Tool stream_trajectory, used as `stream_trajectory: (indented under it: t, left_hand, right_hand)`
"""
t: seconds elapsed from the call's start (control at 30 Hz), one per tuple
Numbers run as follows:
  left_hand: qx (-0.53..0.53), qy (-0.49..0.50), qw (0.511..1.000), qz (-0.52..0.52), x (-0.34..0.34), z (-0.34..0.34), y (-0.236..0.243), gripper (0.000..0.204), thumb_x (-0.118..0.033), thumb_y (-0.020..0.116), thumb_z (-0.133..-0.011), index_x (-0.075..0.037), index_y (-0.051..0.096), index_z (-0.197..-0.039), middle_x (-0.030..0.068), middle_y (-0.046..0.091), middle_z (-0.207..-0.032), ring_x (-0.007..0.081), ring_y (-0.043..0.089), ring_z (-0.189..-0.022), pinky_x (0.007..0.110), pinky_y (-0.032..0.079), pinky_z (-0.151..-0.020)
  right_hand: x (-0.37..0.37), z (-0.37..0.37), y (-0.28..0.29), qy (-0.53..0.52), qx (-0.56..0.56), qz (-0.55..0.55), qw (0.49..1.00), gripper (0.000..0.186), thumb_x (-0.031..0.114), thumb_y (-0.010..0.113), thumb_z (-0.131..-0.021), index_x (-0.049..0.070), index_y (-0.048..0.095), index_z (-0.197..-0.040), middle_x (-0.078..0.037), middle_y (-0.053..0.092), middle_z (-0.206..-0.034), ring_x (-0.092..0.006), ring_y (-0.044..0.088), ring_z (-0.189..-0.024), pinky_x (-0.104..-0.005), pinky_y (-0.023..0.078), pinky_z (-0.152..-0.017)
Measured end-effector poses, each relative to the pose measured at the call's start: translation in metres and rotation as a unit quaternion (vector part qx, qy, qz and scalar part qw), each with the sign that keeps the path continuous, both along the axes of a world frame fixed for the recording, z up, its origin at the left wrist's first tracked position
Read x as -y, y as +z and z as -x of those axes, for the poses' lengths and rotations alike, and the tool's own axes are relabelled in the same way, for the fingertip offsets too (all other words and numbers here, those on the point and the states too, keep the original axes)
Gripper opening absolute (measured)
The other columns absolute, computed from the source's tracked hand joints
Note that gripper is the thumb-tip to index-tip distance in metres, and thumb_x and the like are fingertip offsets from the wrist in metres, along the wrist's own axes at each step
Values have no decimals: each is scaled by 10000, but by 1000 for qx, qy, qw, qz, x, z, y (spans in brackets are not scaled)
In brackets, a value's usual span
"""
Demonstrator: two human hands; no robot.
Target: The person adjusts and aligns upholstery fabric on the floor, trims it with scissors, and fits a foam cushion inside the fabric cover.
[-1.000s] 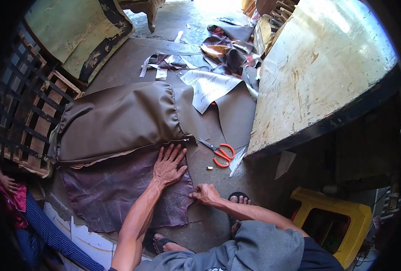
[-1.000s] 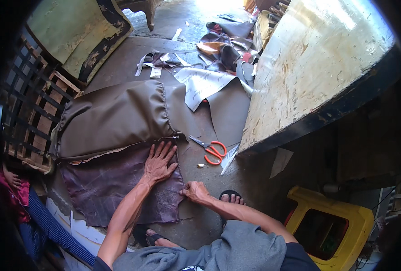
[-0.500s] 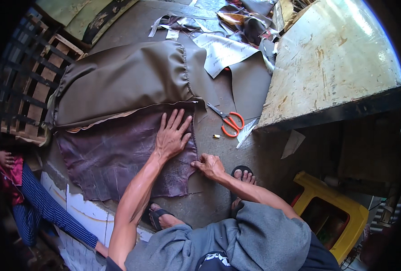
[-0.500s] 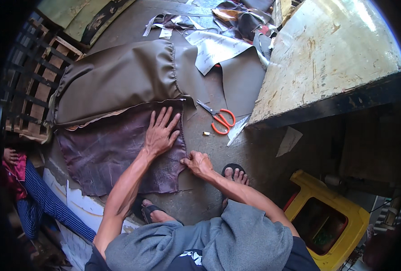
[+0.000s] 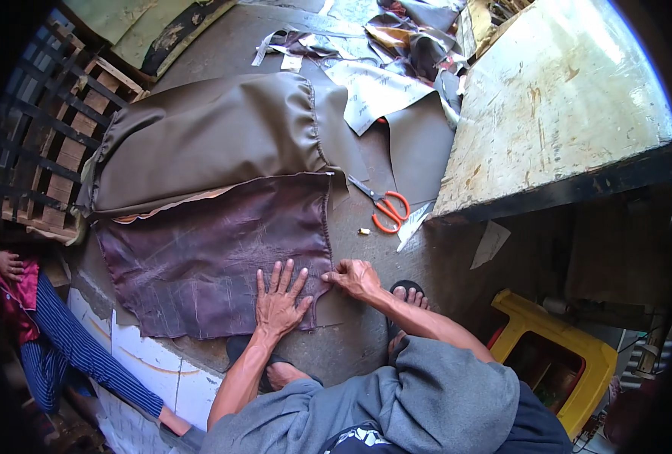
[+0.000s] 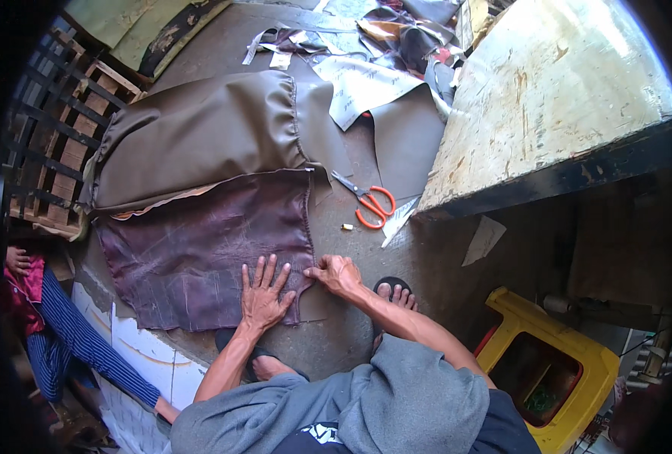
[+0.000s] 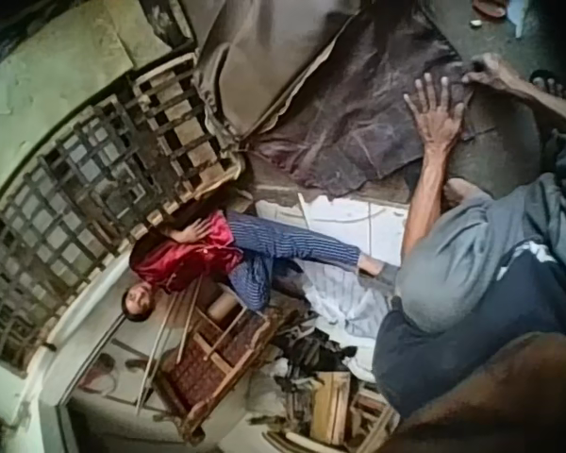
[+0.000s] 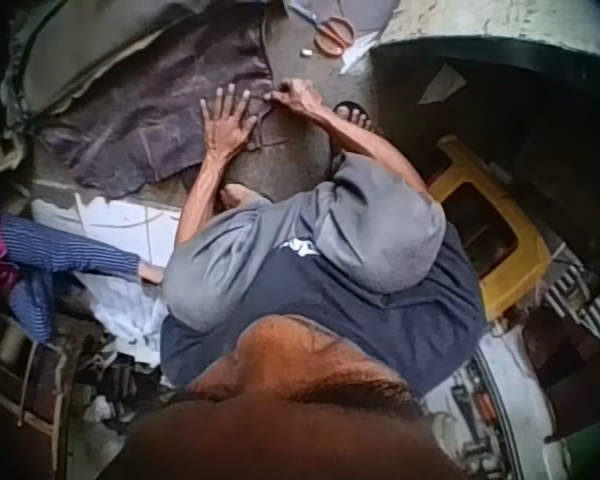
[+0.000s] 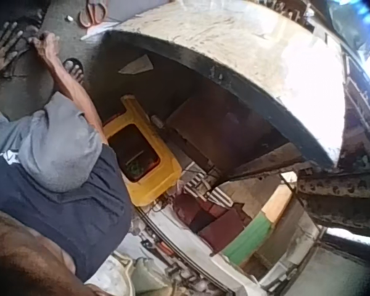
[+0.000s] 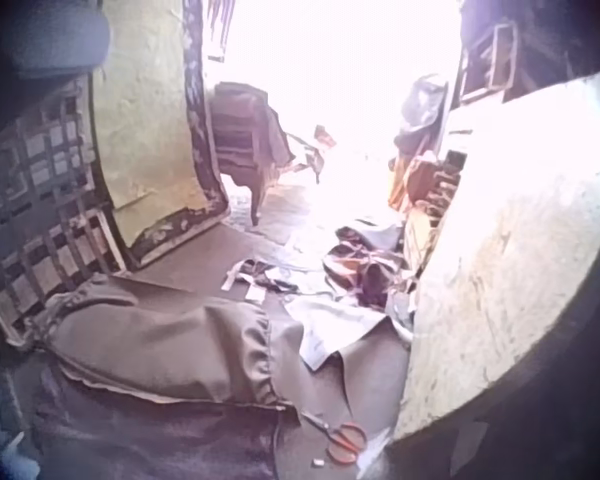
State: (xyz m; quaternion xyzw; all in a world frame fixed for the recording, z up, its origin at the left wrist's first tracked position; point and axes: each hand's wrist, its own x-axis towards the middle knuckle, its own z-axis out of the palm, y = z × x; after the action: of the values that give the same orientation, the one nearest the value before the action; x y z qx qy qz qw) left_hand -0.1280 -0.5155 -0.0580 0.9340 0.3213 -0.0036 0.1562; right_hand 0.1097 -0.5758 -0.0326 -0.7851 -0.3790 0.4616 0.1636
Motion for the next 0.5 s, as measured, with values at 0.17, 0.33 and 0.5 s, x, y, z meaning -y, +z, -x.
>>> stream_trajectory:
  t: [0.17, 0.33, 0.5]
  left_hand:
    - [7, -1, 1000, -3, -2, -2, -1, 660, -559, 470, -974, -294, 355, -1567, 62, 146, -1688, 288, 54, -1561, 617, -4, -1211]
    - [11, 0, 1000, -1, -2, -3, -1, 654, -557, 470, -975, -295, 360, -1564, 65, 150, -1686, 294, 56, -1560, 619, -6, -1211]
    - [11, 0, 1000, 9, -3, -3, 1, 643, -549, 478, -974, -290, 381, -1555, 70, 154, -1685, 298, 64, -1559, 623, -5, -1210]
  right_hand:
    - [-1, -7, 0, -6, -12, 13, 1000, 512, 524, 751, -819, 44, 749, -998, -175, 734, -832, -330, 725, -856, -453, 543, -803]
    - [-3, -8, 0, -5, -5, 16, 1000, 438, 445, 765, -847, 18, 742, -942, -100, 707, -701, -182, 695, -630, -355, 544, -635]
    - [-1, -6, 0, -21, -17, -8, 1000, 433, 449, 771, -843, 21, 730, -893, -98, 706, -697, -184, 694, -626, -351, 541, -627]
